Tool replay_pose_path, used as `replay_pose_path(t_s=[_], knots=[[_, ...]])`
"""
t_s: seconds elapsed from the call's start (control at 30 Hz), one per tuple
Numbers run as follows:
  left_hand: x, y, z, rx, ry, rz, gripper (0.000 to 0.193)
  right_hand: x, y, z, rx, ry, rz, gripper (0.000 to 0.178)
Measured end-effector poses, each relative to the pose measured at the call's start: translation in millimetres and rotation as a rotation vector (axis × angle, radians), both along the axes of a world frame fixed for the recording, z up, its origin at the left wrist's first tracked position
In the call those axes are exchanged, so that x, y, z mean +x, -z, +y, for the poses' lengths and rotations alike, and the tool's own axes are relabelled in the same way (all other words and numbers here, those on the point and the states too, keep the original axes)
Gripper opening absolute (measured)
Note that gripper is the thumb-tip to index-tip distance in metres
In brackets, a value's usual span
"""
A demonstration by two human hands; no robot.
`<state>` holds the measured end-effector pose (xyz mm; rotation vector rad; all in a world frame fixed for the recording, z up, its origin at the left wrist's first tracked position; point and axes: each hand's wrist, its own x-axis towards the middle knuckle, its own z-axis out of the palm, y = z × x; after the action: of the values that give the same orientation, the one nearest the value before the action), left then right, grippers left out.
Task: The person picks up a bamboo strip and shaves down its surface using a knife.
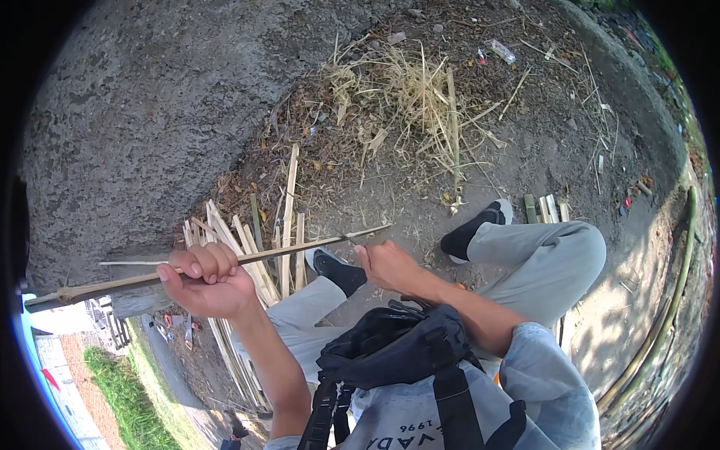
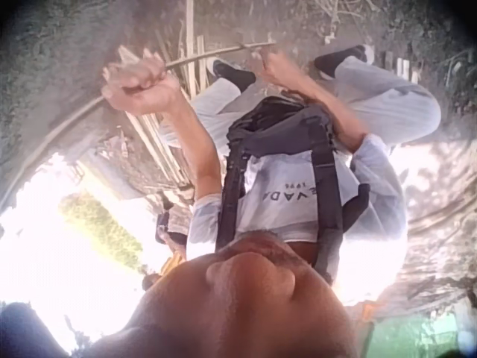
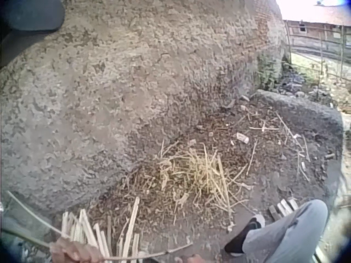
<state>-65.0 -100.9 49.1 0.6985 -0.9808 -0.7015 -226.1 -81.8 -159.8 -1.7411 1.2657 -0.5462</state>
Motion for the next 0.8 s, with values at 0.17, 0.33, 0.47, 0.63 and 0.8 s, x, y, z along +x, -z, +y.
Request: replay_pose_path(t_s=[0.17,0.33,0.47,0.63,0.8], knots=[[9.5,10.6,15.0,-0.101,0.157,-0.025,0.026,-7.0,-0.9,-5.6,0.134,-0.095,-0.021,0.05],[28.1,6.8,5.5,-0.171,0.471,-0.075,0.02,3.6,-6.8,6.0,0.085,-0.082,-0.051,0.047],[44.1,7.0,-0.2,-0.182,0.623,-0.091,0.018,7.3,-10.7,4.7,0.082,-0.076,-0.003,0.046],[35.0,2.8,-0.3,-0.176,0.59,-0.086,0.017,14.6,-8.8,19.0,-0.021,-0.057,-0.053,0.047],[34.2,6.4,3.3,-0.186,0.567,-0.07,0.016,13.7,9.0,14.2,0.064,-0.031,-0.001,0.047]])
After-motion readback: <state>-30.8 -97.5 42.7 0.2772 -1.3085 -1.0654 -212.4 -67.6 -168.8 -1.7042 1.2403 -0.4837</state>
